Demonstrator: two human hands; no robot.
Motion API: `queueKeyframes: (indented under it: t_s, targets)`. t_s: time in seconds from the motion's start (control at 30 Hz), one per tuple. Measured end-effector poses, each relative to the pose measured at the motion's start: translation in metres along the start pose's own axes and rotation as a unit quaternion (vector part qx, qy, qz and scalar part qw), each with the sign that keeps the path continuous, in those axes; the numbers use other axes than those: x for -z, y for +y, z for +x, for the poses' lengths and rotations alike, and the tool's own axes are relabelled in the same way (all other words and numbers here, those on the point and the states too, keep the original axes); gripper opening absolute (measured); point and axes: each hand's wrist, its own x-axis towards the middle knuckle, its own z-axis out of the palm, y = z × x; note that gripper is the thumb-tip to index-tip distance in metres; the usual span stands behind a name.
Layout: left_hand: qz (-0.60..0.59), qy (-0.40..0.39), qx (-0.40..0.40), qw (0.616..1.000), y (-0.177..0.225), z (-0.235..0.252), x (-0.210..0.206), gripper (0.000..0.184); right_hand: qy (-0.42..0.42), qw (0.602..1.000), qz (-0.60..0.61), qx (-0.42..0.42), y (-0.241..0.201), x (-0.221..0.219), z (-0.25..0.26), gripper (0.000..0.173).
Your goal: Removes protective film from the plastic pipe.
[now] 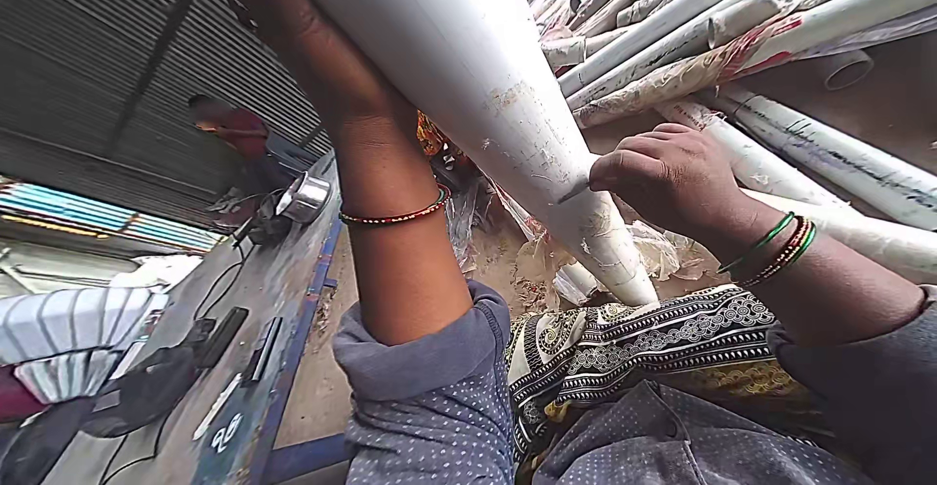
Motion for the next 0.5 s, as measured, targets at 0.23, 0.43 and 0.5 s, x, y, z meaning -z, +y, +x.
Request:
queueKeyframes:
  t_s: [0.23, 0.43, 0.5]
  targets:
    - [-0.013, 0.019, 0.027, 0.999, -0.005, -0.001, 0.001, 0.039, -0.028, 0.999, -0.002, 0.022, 0.001, 0.007, -0.004, 0.025]
    - [-0.028, 0.01, 0.044, 0.999, -0.005, -0.002, -0.001, 0.041, -0.053, 0.998, -0.014, 0.035, 0.007, 0.005, -0.002, 0.023]
    - [-0.032, 0.022, 0.053, 0.998, -0.005, -0.001, -0.002, 0.042, -0.086, 0.995, -0.012, 0.052, 0.013, -0.002, -0.018, 0.022]
